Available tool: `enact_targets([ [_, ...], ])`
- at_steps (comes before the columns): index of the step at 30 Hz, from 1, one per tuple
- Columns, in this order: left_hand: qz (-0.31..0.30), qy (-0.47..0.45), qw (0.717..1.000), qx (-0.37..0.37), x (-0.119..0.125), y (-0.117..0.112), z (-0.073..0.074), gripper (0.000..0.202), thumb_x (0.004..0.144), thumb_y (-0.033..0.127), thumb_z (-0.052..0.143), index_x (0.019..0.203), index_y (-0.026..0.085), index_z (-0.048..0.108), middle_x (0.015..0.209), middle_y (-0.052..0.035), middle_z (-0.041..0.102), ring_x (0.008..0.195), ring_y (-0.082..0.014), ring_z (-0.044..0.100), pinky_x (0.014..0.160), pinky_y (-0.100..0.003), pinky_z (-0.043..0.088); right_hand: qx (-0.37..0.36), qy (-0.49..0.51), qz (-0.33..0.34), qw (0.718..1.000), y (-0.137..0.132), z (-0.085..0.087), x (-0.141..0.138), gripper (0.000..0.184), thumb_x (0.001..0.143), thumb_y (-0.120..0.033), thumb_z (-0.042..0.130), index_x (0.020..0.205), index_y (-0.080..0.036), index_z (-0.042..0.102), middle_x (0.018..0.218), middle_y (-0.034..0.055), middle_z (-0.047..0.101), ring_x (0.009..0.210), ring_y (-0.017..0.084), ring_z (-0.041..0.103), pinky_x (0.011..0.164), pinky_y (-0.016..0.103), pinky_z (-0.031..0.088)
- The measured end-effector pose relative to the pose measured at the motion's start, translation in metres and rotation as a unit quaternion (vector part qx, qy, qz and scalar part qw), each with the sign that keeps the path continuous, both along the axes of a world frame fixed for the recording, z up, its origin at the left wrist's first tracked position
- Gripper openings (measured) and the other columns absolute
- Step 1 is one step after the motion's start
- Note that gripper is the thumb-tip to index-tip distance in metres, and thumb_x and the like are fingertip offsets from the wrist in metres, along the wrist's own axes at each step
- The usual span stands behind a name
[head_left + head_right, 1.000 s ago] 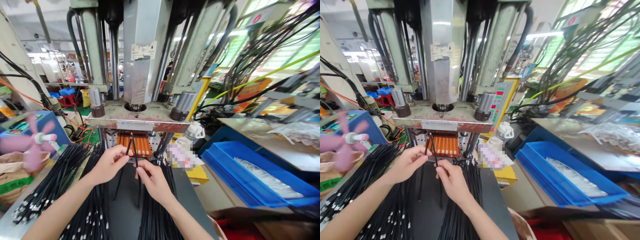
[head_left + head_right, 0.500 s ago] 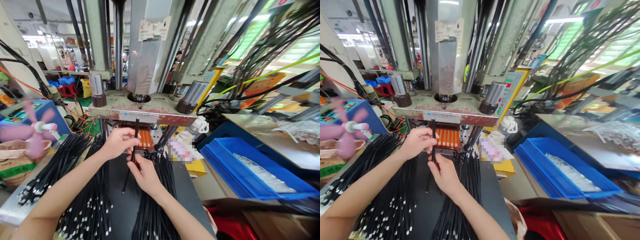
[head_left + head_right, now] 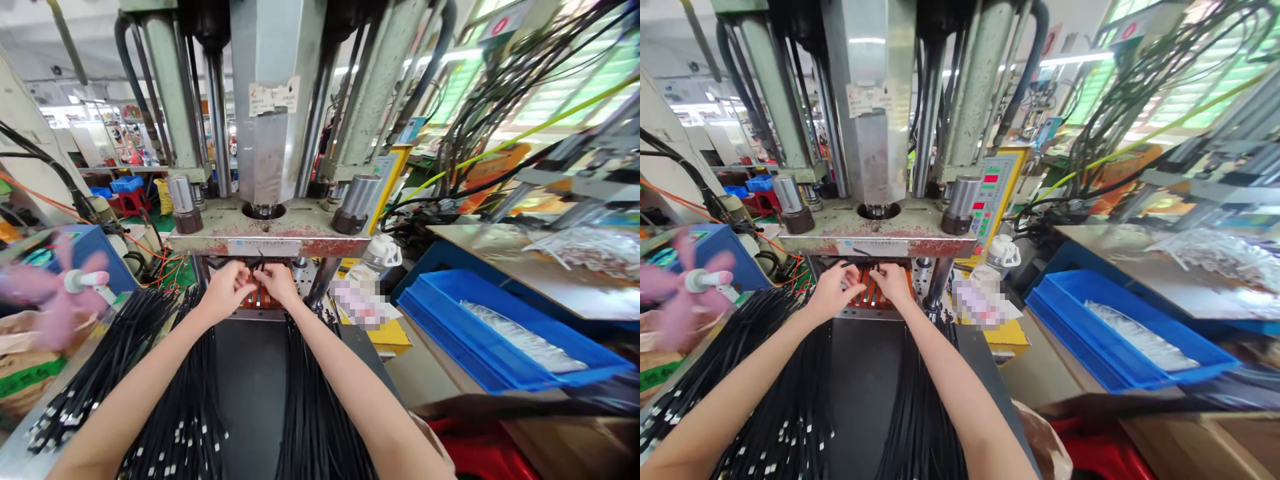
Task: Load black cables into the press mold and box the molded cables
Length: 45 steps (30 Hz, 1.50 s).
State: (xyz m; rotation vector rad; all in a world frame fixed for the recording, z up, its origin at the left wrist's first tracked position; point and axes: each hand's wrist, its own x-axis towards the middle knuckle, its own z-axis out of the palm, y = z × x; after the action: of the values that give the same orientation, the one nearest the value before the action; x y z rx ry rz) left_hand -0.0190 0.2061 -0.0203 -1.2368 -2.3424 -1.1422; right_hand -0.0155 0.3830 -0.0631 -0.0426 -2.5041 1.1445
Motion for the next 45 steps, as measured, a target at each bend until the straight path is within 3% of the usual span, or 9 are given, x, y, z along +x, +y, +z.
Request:
enact_targets([
  [5,-0.128,0.108,0.951,-0.261,-0.006,-0.024,-0.045,0.039,0.092,0.024,0.049,0.131,0.021,0.051,0.139,-0.01,0.053,0.132,-0.0196,0.045,0.113,-0.043,0.033,0.049,-0.017,0.021,0.998,0.001,0.0,-0.001,0.017,0.083,-0.023,0.059,0.072,-0.02,0.07,0.063,-0.0005,0.068,0.064,0.015,0.062,0.064,0.022,0.04],
  [10,-0.106,0.167,0.925,-0.325,-0.005,-0.021,-0.039,0.055,0.091,0.041,0.052,0.14,0.02,0.042,0.144,-0.0121,0.047,0.134,-0.0224,0.043,0.117,-0.048,0.021,0.107,-0.029,0.038,0.993,0.005,-0.002,-0.003,0.015,0.082,-0.015,0.062,0.088,-0.022,0.074,0.088,0.0015,0.074,0.084,0.016,0.067,0.079,0.023,0.044],
  [16,-0.038,0.187,0.899,-0.394,0.01,-0.002,-0.034,0.073,0.09,0.06,0.04,0.143,0.009,0.039,0.147,-0.0214,0.039,0.139,-0.03,0.034,0.117,-0.054,0.007,0.191,-0.072,-0.06,0.977,0.007,0.001,-0.015,0.017,0.086,-0.034,0.062,0.095,-0.024,0.073,0.106,0.0066,0.071,0.103,0.021,0.061,0.087,0.031,0.042],
  [23,-0.05,0.11,0.903,-0.412,-0.018,0.013,-0.032,0.067,0.095,0.054,0.024,0.148,0.014,0.028,0.154,-0.0145,0.027,0.144,-0.0246,0.025,0.117,-0.052,0.007,0.21,-0.126,-0.118,0.962,0.009,0.003,-0.03,0.029,0.092,-0.04,0.052,0.101,-0.019,0.068,0.107,0.0121,0.069,0.104,0.025,0.059,0.088,0.037,0.04],
  [30,0.028,-0.051,0.919,-0.39,-0.091,0.056,-0.023,0.057,0.097,0.046,0.019,0.141,0.019,0.043,0.15,-0.0085,0.04,0.138,-0.0226,0.037,0.113,-0.041,0.025,0.219,-0.097,-0.084,0.967,0.003,-0.003,0.004,0.021,0.09,-0.036,0.053,0.092,-0.019,0.066,0.096,0.0102,0.067,0.098,0.024,0.06,0.085,0.037,0.038],
  [35,0.041,-0.054,0.929,-0.363,-0.103,0.077,-0.022,0.051,0.097,0.04,0.023,0.134,0.019,0.051,0.14,-0.0096,0.052,0.131,-0.0219,0.045,0.108,-0.037,0.032,0.22,-0.11,-0.103,0.964,0.002,0.002,-0.003,0.024,0.086,-0.041,0.059,0.089,-0.018,0.066,0.098,0.0113,0.067,0.095,0.026,0.061,0.081,0.036,0.04],
  [38,0.03,-0.035,0.938,-0.342,-0.084,0.057,-0.023,0.054,0.098,0.04,0.017,0.136,0.017,0.047,0.14,-0.0097,0.052,0.13,-0.0207,0.046,0.107,-0.036,0.033,0.2,-0.056,-0.082,0.975,0.015,0.001,0.011,0.02,0.088,-0.035,0.058,0.095,-0.017,0.064,0.099,0.0099,0.067,0.096,0.022,0.061,0.081,0.031,0.042],
  [41,0.033,0.038,0.956,-0.289,-0.048,0.005,-0.036,0.052,0.097,0.043,0.022,0.134,0.017,0.049,0.138,-0.0101,0.053,0.127,-0.0204,0.048,0.106,-0.033,0.035,0.229,-0.05,-0.105,0.966,0.037,-0.014,0.061,0.025,0.094,-0.036,0.048,0.096,-0.015,0.063,0.092,0.0095,0.068,0.086,0.02,0.064,0.075,0.028,0.043],
  [45,0.294,0.055,0.9,-0.316,-0.016,-0.078,-0.065,0.045,0.092,0.047,0.036,0.1,0.014,0.065,0.1,-0.0178,0.068,0.097,-0.0315,0.064,0.082,-0.04,0.045,0.352,-0.253,-0.16,0.887,0.055,-0.044,0.133,0.04,0.095,-0.045,0.043,0.083,-0.014,0.065,0.082,0.0155,0.069,0.074,0.029,0.068,0.061,0.033,0.041],
])
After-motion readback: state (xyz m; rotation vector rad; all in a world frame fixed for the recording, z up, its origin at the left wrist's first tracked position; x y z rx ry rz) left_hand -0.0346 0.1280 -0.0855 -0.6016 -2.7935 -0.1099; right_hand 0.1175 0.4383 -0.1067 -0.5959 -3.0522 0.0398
